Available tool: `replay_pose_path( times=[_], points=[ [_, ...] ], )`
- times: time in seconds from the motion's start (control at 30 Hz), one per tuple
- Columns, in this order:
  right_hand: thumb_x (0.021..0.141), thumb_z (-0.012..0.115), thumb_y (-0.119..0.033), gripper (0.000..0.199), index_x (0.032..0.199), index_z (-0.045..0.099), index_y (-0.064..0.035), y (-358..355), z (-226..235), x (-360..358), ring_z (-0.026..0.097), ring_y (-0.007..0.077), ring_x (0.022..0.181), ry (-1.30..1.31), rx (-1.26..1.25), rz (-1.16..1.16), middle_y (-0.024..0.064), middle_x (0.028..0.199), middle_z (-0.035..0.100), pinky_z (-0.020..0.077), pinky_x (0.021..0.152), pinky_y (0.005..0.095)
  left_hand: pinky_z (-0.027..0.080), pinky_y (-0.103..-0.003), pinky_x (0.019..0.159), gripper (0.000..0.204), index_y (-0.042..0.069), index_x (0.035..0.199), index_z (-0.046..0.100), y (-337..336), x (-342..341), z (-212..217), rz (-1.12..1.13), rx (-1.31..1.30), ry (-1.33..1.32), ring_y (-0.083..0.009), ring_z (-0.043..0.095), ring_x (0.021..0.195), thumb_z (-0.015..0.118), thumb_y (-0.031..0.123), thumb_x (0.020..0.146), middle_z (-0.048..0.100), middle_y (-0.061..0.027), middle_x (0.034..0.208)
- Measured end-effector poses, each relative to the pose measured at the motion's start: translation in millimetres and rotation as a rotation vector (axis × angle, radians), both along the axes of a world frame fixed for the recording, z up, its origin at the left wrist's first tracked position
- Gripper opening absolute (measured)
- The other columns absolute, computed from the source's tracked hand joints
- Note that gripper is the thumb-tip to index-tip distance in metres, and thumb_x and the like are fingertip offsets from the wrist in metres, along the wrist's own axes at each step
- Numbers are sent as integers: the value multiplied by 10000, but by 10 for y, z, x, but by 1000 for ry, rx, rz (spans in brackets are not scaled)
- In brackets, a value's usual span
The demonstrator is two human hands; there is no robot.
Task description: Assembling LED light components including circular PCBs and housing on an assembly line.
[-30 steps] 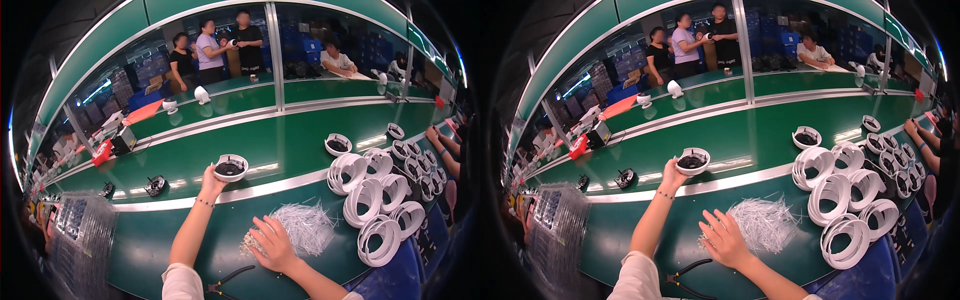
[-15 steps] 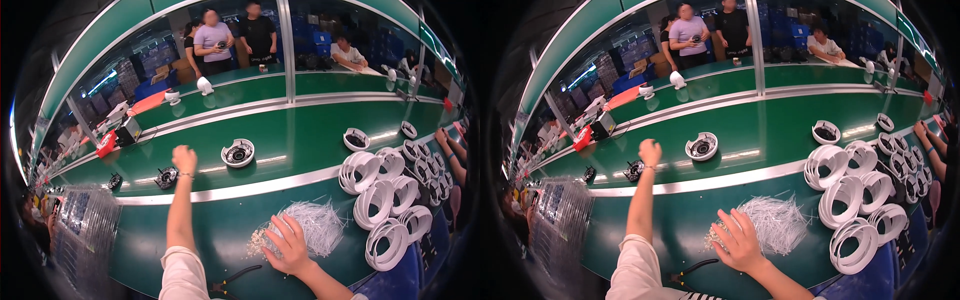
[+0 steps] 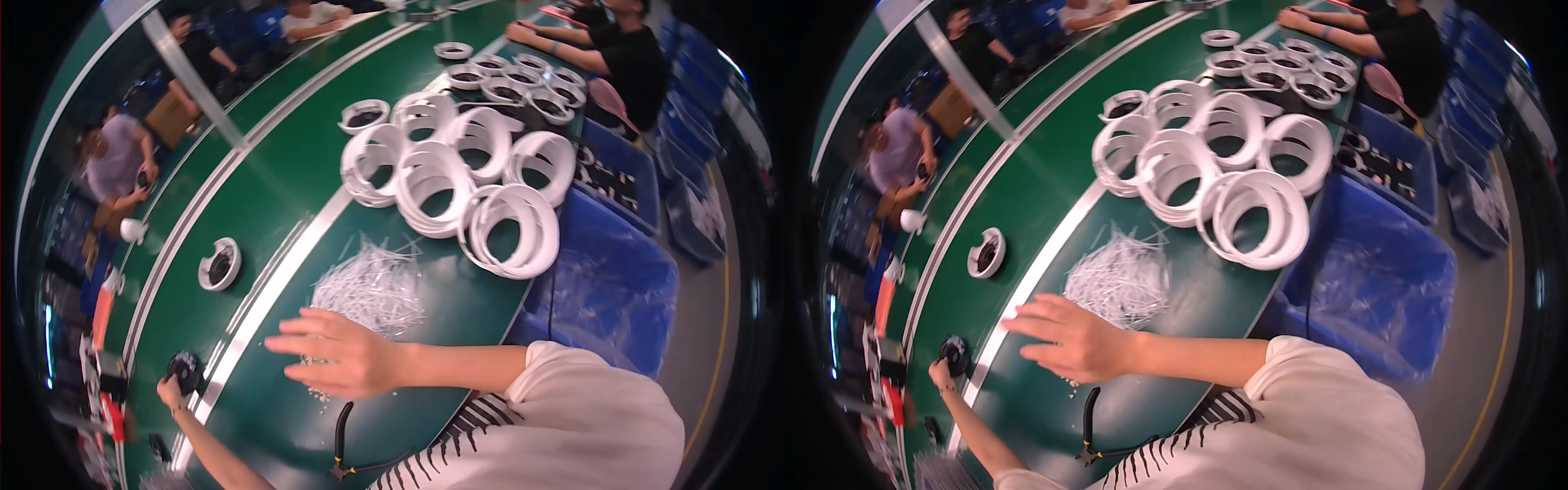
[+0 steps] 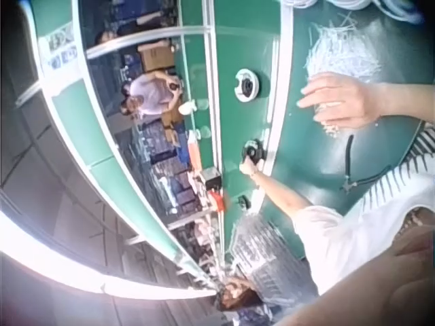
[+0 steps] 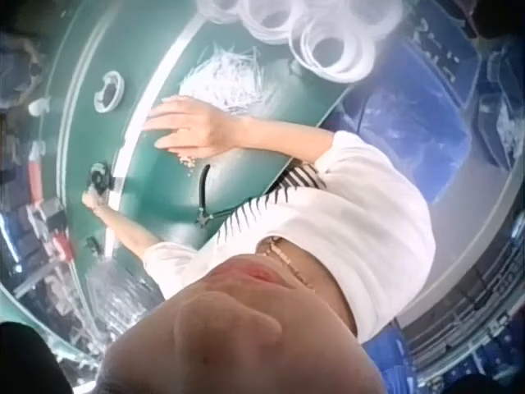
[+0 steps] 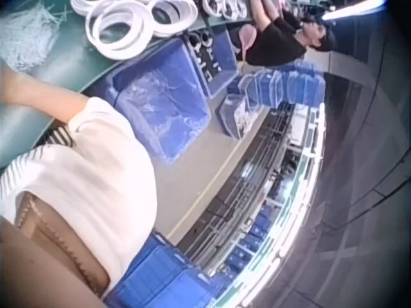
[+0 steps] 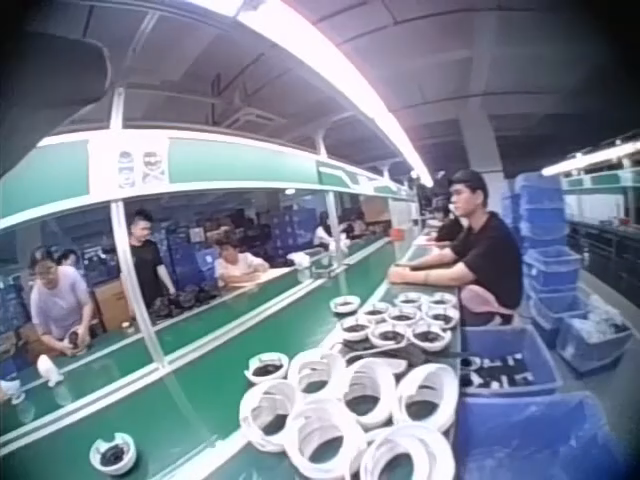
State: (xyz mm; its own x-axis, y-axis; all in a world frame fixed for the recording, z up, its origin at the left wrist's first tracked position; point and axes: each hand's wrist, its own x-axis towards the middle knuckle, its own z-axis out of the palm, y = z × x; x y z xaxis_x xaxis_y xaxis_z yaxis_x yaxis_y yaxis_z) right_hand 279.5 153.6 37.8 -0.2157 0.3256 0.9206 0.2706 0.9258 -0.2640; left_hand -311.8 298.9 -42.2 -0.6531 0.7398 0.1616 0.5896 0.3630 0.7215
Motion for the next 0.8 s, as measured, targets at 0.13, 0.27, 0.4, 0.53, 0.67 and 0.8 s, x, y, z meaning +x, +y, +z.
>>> replay_pose_path(
  times=[0.13, 0.27, 0.4, 0.53, 0.67, 0.8],
  points=[
    [686, 615, 4, 233, 906, 636, -72, -475, 430, 1013, 602, 232, 928, -53, 91, -340, 109, 1070, 620, 500, 741, 335, 493, -265, 655, 370, -73, 1134, 516, -41, 208, -67, -244, 295, -52, -145, 587, 816, 630, 66, 810, 609, -81, 966],
    [663, 647, 15, 290, 945, 647, -50, -210, 478, 2071, 576, 275, 951, -298, -247, -956, 87, 1074, 608, 469, 810, 337, 504, -275, 763, 321, -14, 1166, 518, -653, 1214, 200, -419, 417, -473, -154, 583, 925, 582, 103, 874, 592, -78, 1043],
    [649, 657, -21, 261, 909, 650, -46, -26, 230, 2500, 583, 318, 891, -636, -489, -935, 143, 923, 621, 457, 797, 380, 484, -273, 777, 344, -2, 1161, 518, -1044, 2113, 269, -363, 364, -559, -152, 581, 906, 614, 88, 844, 588, -67, 1024],
    [622, 705, -80, 126, 736, 667, -41, -151, 308, 2703, 578, 315, 702, -601, -427, -1020, 133, 695, 596, 443, 649, 405, 481, -262, 793, 294, -16, 1114, 526, -1275, 2676, 257, -497, 417, -821, -146, 593, 895, 597, 19, 831, 604, -71, 1009],
    [599, 712, -6, 180, 773, 667, -12, -307, 774, 2209, 588, 252, 608, -404, -308, -886, 120, 668, 614, 454, 585, 319, 501, -272, 785, 260, -6, 1089, 483, -1772, 2575, 231, -418, 414, -975, -150, 599, 895, 563, 3, 842, 604, -96, 1012],
    [645, 674, 20, 179, 820, 683, -14, -449, 868, 1326, 610, 184, 583, -304, -365, -571, 99, 712, 655, 468, 558, 265, 498, -305, 824, 318, -2, 1141, 433, -2051, 2572, 85, -376, 437, -1080, -179, 587, 967, 538, -14, 842, 569, -115, 1091]
  ],
)
